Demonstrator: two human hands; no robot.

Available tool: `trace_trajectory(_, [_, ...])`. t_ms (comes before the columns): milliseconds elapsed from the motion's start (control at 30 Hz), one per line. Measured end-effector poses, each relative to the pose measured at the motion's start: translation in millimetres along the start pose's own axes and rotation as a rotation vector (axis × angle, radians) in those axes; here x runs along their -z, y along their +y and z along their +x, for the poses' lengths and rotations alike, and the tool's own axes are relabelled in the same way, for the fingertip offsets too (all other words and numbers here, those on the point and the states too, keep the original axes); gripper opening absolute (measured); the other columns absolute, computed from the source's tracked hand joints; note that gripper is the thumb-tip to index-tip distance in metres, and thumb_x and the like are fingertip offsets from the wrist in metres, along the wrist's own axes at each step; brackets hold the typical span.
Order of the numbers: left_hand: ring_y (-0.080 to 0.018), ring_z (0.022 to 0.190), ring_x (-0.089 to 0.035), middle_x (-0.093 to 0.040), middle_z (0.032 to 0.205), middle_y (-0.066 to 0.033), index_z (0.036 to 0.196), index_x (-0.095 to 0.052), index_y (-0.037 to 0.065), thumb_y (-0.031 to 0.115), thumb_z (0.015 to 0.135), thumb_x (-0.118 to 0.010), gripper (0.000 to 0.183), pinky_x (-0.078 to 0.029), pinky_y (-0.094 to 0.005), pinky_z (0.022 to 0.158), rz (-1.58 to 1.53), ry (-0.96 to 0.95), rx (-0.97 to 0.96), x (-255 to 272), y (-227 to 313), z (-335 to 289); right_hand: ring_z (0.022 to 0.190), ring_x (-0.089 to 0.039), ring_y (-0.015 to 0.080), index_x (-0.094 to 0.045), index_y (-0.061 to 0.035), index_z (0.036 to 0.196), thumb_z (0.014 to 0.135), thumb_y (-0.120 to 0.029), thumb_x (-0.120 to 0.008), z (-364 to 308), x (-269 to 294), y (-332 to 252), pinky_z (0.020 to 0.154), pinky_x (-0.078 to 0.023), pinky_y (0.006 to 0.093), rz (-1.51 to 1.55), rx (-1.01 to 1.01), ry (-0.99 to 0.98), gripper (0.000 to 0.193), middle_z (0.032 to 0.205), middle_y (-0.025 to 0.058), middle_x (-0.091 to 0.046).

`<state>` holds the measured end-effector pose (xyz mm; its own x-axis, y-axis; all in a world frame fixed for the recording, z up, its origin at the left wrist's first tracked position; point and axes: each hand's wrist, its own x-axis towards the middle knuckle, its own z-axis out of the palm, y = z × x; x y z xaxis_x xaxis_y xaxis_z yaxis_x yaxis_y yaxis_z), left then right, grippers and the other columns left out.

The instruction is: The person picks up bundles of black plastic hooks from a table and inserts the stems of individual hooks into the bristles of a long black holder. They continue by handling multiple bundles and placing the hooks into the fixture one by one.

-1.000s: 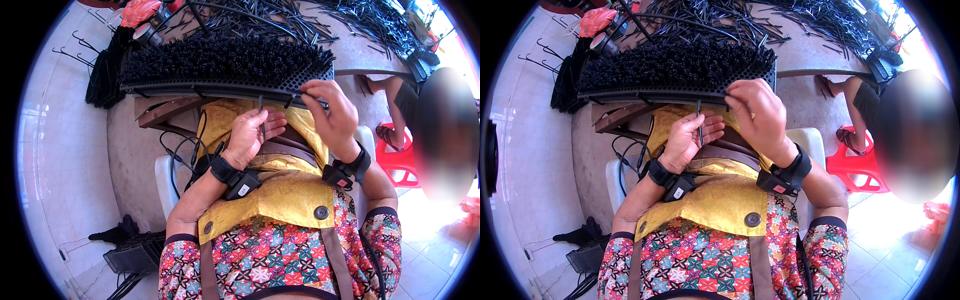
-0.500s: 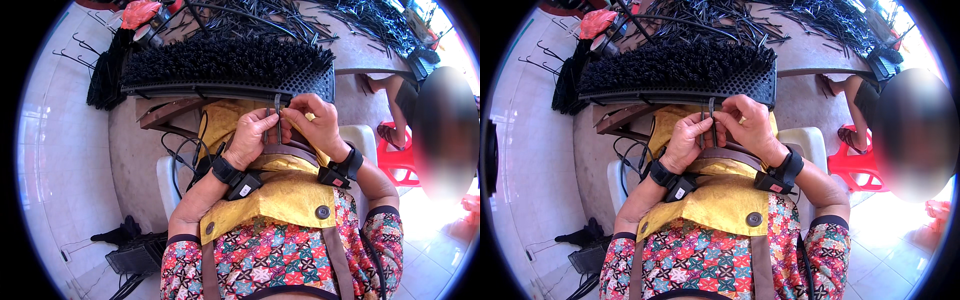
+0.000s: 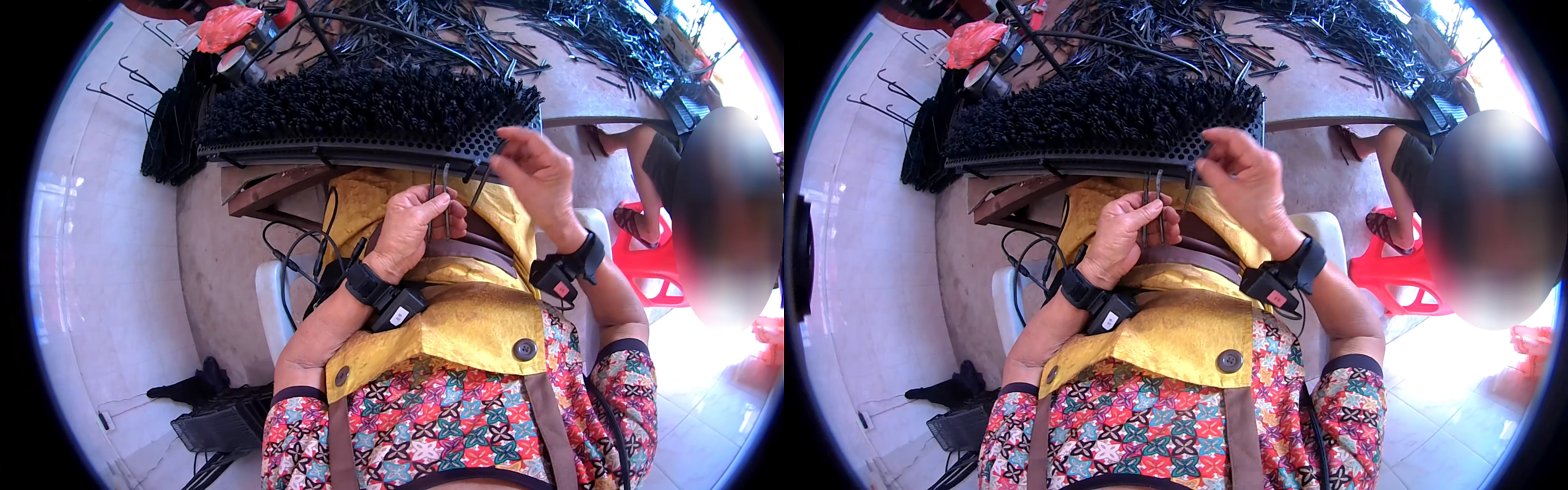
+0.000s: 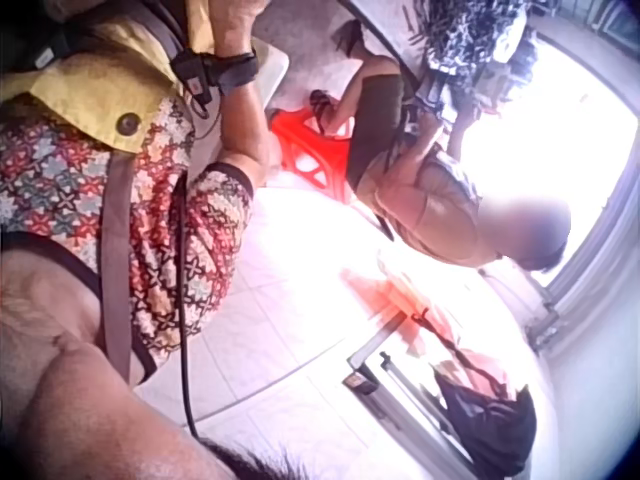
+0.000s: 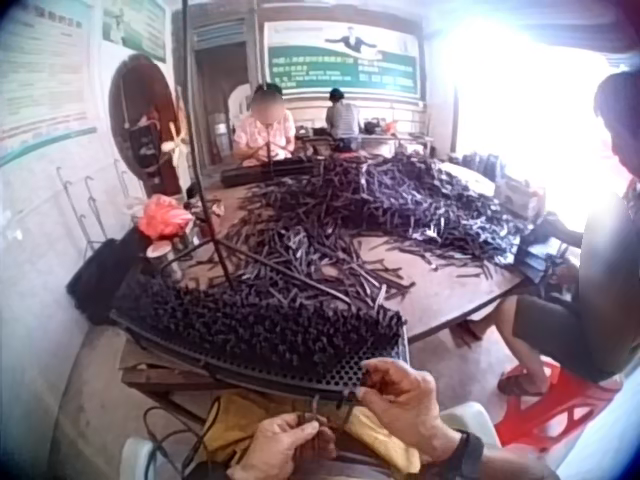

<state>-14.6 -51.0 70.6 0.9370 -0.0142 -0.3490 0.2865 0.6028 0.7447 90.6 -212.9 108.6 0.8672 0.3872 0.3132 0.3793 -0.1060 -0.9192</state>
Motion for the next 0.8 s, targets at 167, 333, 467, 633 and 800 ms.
trace_trajectory(167, [-0.0163, 0.074, -0.059, -0.059, 0.083, -0.0068, 0.101, -0.054, 0.0, 0.015, 0.093, -0.05, 0.018, -0.054, -0.0338, 0.068, -0.008, -0.072, -0.018, 4.7, -5.8, 3.8, 0.064, -0.055, 0.0031, -0.061, -0.0019, 0.102, 0.076, 0.0, -0.068, 32.7, 20.6, 11.3, 0.058, -0.045, 0.0179, -0.091, 0.18, 0.239, 0.027, 0.073, 0.0002, -0.061])
trace_trajectory(333, [-0.0159, 0.075, -0.059, -0.058, 0.085, -0.0064, 0.103, -0.055, 0.0, 0.015, 0.094, -0.048, 0.019, -0.054, -0.0341, 0.069, -0.033, -0.086, 0.011, 5.5, -6.1, 4.0, 0.064, -0.056, 0.0051, -0.061, -0.0024, 0.101, 0.077, 0.0, -0.067, 48.5, 19.9, 17.2, 0.058, -0.045, 0.0192, -0.196, 0.319, 0.326, 0.025, 0.075, 0.0023, -0.061])
trace_trajectory(467, [-0.016, 0.076, -0.059, -0.059, 0.084, -0.0063, 0.103, -0.055, 0.001, 0.015, 0.094, -0.048, 0.019, -0.053, -0.0341, 0.069, -0.036, -0.1, 0.023, 5.2, -4.2, 3.3, 0.063, -0.058, 0.0088, -0.06, -0.0024, 0.101, 0.077, 0.0, -0.067, 52.7, 14.1, 16.3, 0.058, -0.047, 0.0218, -0.289, 0.406, 0.32, 0.025, 0.076, 0.0046, -0.062])
trace_trajectory(633, [-0.0162, 0.076, -0.059, -0.059, 0.084, -0.0065, 0.103, -0.056, 0.001, 0.015, 0.094, -0.048, 0.019, -0.053, -0.0341, 0.07, -0.054, -0.1, 0.027, 5.2, -4.8, 3.2, 0.068, -0.059, 0.0232, -0.059, -0.0012, 0.1, 0.074, 0.002, -0.066, 55.3, 11.2, 24.2, 0.062, -0.049, 0.031, -0.492, 0.559, 0.224, 0.027, 0.079, 0.0111, -0.061])
trace_trajectory(800, [-0.0165, 0.076, -0.059, -0.059, 0.085, -0.0067, 0.103, -0.056, 0.0, 0.015, 0.094, -0.048, 0.019, -0.053, -0.034, 0.071, -0.076, -0.103, 0.043, 6.2, -6.1, 4.2, 0.076, -0.054, 0.0289, -0.058, 0.0003, 0.102, 0.073, 0.002, -0.061, 61.1, 11.3, 23.5, 0.066, -0.047, 0.0377, -0.733, 0.772, 0.036, 0.029, 0.084, 0.0122, -0.058])
